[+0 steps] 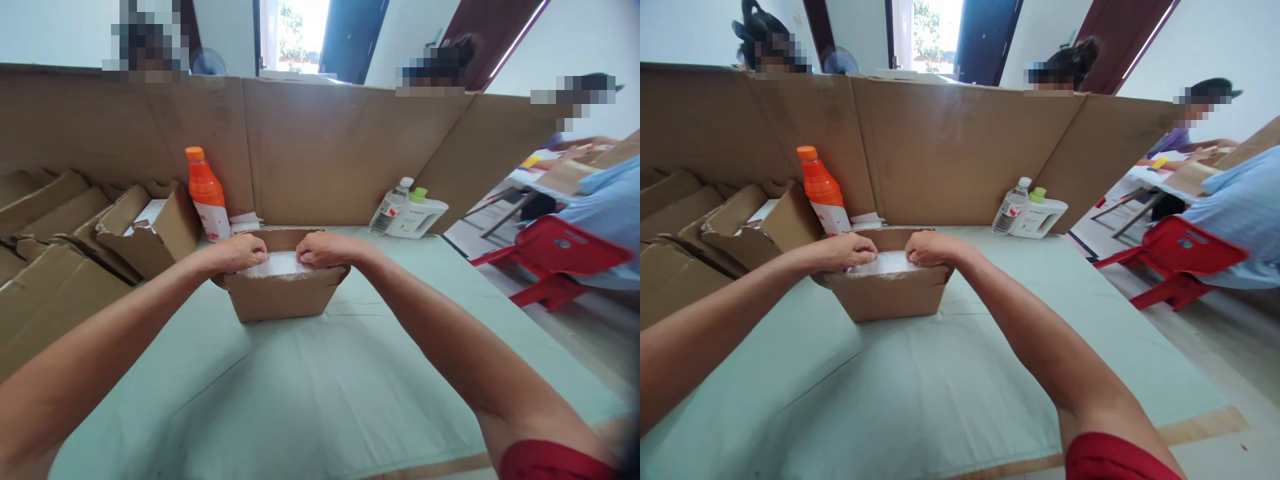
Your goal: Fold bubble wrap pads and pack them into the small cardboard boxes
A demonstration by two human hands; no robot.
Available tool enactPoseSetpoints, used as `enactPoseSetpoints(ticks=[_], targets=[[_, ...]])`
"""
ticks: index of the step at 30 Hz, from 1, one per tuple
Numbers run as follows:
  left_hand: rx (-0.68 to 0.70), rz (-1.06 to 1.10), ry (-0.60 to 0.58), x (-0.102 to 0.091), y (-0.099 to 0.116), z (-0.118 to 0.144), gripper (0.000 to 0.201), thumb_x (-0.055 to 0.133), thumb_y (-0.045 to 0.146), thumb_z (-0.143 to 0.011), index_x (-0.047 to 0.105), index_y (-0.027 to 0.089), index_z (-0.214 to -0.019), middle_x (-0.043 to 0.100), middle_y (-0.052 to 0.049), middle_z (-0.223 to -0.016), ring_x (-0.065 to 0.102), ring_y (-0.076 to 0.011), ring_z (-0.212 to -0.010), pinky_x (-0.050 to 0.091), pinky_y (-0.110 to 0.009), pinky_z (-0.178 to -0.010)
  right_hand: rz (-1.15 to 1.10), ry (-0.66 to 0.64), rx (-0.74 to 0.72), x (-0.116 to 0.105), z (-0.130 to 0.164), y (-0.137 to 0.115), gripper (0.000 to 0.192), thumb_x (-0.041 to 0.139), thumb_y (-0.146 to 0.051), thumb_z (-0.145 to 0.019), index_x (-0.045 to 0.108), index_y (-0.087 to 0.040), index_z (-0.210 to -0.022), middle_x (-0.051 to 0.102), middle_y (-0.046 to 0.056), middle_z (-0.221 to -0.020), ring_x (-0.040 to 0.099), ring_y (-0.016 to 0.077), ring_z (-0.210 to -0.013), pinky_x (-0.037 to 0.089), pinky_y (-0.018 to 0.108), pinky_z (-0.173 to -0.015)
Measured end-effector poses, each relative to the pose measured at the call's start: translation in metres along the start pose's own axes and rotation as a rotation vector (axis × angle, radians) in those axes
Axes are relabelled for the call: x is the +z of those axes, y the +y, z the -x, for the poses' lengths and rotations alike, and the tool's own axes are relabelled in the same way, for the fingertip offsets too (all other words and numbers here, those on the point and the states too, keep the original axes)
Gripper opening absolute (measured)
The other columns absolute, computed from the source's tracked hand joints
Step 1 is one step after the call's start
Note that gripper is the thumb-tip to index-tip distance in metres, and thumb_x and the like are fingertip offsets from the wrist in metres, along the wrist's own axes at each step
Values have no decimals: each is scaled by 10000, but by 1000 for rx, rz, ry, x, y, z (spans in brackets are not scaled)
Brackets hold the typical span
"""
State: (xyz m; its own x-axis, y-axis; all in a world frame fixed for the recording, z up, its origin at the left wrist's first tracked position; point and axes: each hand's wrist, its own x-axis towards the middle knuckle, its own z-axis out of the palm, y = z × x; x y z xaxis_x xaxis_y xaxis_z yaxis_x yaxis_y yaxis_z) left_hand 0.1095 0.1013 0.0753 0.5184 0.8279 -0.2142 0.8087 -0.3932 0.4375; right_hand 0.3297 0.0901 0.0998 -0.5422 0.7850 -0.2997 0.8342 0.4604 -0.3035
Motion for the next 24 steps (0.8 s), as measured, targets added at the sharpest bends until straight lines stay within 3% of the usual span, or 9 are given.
enactPoseSetpoints(ticks=[2,5,7,8,12,14,18,21,24], targets=[[36,76,115,-2,-5,14,266,529,339,-840,739,204,-933,730,-23,-857,649,-187,-774,494,-267,-691,-91,103,-20,-1,12,6,257,545,-131,-821,788,-182,-885,766,5,-843,658,149,-757,440,232,-680],[36,263,522,6,-20,59,281,565,423,-861,723,215,-966,743,-31,-901,675,-200,-826,543,-301,-746,-192,531,18,11,59,27,265,518,-268,-914,764,-197,-982,770,25,-953,681,181,-863,485,275,-759],[-54,406,733,29,-36,89,325,604,475,-862,706,212,-1025,748,-53,-936,690,-214,-857,573,-338,-784,-259,762,120,36,90,46,274,534,-369,-925,747,-203,-968,766,55,-956,687,208,-885,510,322,-785],[-103,477,805,46,-45,100,352,622,487,-853,691,207,-1054,747,-63,-952,694,-219,-869,585,-352,-794,-317,805,172,54,100,56,279,563,-408,-906,738,-207,-989,765,70,-955,692,220,-884,523,340,-780],[-118,733,733,123,-73,101,784,743,483,-731,476,205,-1414,639,-149,-1331,657,-265,-1139,593,-417,-905,-568,712,224,133,86,72,624,727,-445,-749,599,-204,-1310,710,139,-1219,688,282,-1046,565,362,-738],[-90,826,681,143,-73,84,796,734,463,-737,441,215,-1435,581,-154,-1414,606,-272,-1246,583,-412,-944,-624,680,213,157,59,66,643,731,-447,-746,576,-192,-1316,699,143,-1241,681,288,-1048,568,376,-758],[-92,860,690,147,-41,52,543,634,390,-777,556,172,-1268,658,-136,-1268,639,-259,-1168,601,-382,-875,-680,713,259,160,33,60,534,692,-444,-747,598,-159,-1188,755,112,-1043,693,264,-867,564,390,-760],[-77,865,703,153,-8,46,539,610,315,-777,559,161,-1291,681,-126,-1236,661,-233,-1102,605,-343,-836,-656,740,311,157,60,74,455,690,-464,-724,616,-174,-1066,767,105,-936,703,275,-801,571,394,-720],[-38,865,696,172,12,60,623,605,267,-798,501,189,-1407,660,-112,-1312,653,-215,-1135,601,-318,-863,-594,764,369,164,95,85,436,713,-526,-716,624,-195,-986,771,120,-912,720,302,-781,583,411,-691]])
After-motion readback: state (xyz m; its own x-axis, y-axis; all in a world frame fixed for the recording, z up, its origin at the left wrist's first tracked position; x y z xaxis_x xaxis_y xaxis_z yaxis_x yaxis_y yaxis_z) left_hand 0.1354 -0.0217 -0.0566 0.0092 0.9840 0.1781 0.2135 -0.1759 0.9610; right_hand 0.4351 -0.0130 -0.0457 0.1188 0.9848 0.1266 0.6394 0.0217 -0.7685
